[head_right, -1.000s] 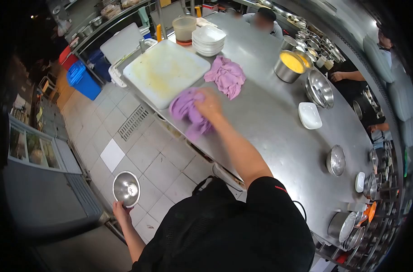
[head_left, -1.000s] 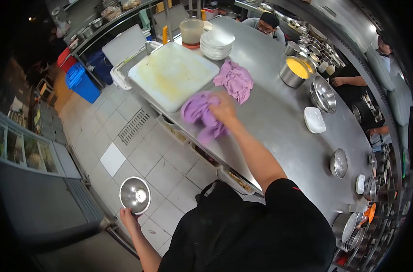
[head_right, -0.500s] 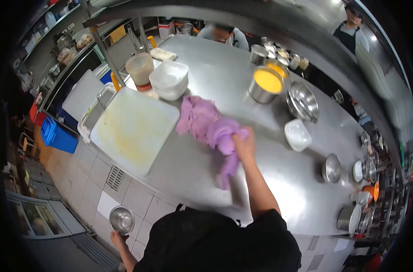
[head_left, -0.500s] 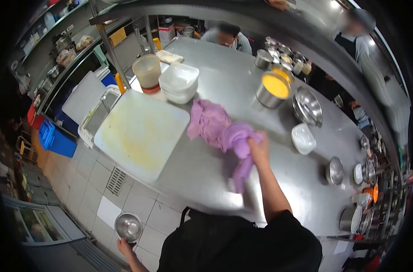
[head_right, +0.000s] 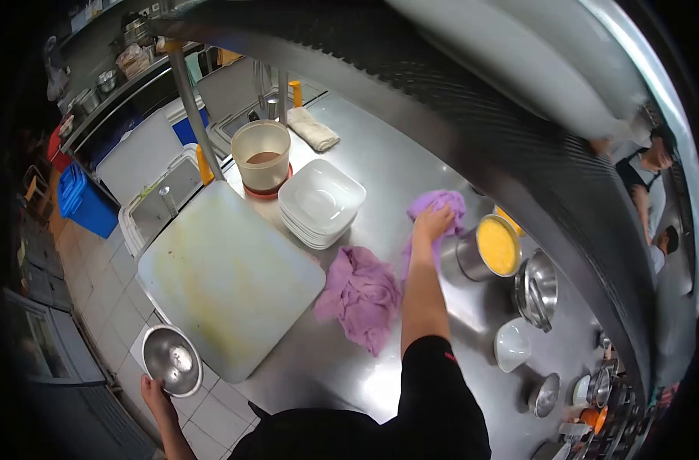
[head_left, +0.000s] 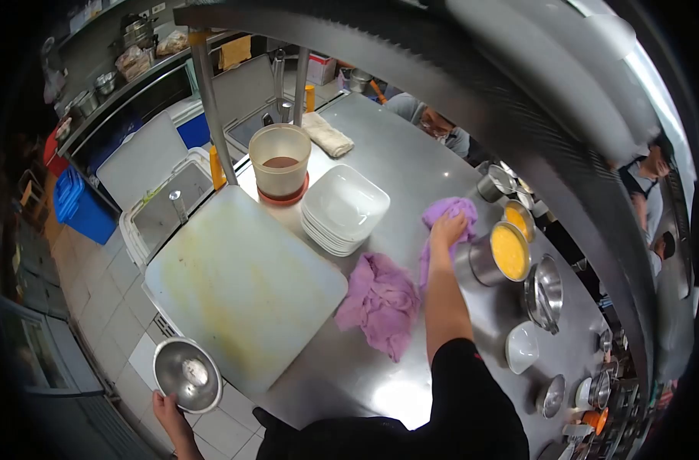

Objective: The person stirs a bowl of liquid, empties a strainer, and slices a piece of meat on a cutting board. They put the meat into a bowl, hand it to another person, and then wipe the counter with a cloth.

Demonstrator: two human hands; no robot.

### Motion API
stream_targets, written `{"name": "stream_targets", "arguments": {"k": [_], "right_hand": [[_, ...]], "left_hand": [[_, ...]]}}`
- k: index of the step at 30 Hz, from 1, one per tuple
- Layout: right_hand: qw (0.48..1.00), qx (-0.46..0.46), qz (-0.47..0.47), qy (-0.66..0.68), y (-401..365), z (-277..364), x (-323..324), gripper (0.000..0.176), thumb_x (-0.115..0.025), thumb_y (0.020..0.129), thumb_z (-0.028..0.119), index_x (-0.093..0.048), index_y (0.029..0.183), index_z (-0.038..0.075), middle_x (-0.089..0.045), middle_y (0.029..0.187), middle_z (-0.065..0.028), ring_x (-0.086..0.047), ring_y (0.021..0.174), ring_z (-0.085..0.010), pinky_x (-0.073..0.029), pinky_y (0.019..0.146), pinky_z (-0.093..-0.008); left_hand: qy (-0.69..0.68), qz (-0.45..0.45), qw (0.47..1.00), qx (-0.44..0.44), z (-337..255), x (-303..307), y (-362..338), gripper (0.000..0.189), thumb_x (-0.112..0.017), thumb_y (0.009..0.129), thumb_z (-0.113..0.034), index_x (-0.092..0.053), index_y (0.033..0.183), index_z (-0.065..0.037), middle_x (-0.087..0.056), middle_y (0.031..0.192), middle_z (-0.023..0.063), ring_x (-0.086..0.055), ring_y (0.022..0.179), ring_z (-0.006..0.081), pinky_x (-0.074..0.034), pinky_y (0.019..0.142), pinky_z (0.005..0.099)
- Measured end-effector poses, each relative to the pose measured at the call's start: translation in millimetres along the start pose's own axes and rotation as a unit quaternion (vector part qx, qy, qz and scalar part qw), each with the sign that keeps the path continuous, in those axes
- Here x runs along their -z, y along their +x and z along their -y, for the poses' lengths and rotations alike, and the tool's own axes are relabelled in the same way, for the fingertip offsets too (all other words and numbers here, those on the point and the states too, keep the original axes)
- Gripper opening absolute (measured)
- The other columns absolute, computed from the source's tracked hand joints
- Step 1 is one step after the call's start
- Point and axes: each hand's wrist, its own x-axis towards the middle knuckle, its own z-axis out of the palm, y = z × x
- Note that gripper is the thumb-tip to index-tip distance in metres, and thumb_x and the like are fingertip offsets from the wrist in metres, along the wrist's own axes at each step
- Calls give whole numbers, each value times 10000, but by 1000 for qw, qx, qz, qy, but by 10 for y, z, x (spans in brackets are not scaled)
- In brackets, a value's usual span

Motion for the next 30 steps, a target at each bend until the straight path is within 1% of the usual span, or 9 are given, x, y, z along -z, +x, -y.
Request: {"name": "stream_targets", "arguments": {"k": [5,7,9,13,14,18,23,25,30], "right_hand": [[996,36,80,23,477,504,-1050,454,-553,859,325,-535,1181,6,-527,1205,-238,-481,1139,-387,-368,978,-437],[965,72,251,31,402,1076,-1186,466,-561,844,341,-540,1188,28,-522,1230,-221,-472,1165,-366,-360,998,-420],[940,253,225,-34,88,1269,-1532,410,-570,783,331,-615,1121,104,-559,1219,-138,-499,1149,-317,-385,974,-401],[860,305,402,77,-160,1335,-1116,289,-577,754,204,-669,1017,132,-546,1250,-107,-489,1163,-302,-380,995,-380],[799,336,479,141,-140,1253,-1001,272,-579,735,149,-680,988,135,-540,1260,-101,-485,1169,-299,-379,999,-379],[749,342,559,97,-82,668,-143,278,-569,677,45,-665,931,106,-557,1228,-102,-482,1174,-291,-391,990,-346],[807,269,522,61,-187,-214,1289,276,-558,678,48,-637,939,89,-564,1204,-116,-481,1171,-295,-390,981,-337],[891,147,428,37,-574,-472,1934,269,-563,691,56,-636,948,94,-564,1202,-121,-489,1159,-304,-390,975,-334],[913,107,377,-116,-1683,-774,3281,280,-632,710,166,-632,985,111,-549,1217,-134,-500,1148,-330,-412,955,-391]], "left_hand": [[35,-32,999,-10,146,401,25,72,-448,754,-1,-456,804,-52,-480,771,-7,-447,689,57,-381,626,209],[27,-45,999,7,-87,191,-23,71,-448,762,-5,-465,815,-49,-484,779,-6,-451,708,55,-384,651,206],[32,-31,999,-6,-99,217,6,63,-459,775,-14,-473,824,-50,-488,782,-8,-455,719,53,-388,657,207],[43,4,999,-26,-229,93,151,72,-482,779,-15,-481,842,-50,-471,783,-14,-439,709,52,-372,652,203],[8,-14,1000,-24,-273,62,167,68,-480,782,-14,-474,837,-54,-470,787,-15,-433,706,51,-373,651,207],[-32,-18,999,-21,-171,458,320,67,-478,789,-17,-447,818,-67,-474,794,-11,-440,713,54,-383,661,217],[-14,3,1000,-21,44,962,548,73,-484,787,-33,-432,817,-74,-489,808,6,-475,739,73,-396,676,220],[-5,28,999,-32,169,1119,659,73,-486,788,-41,-433,826,-74,-496,817,14,-489,751,81,-405,680,225],[-7,18,999,40,403,1352,1107,80,-509,773,-89,-440,813,-81,-473,766,12,-477,680,103,-421,639,244]]}}
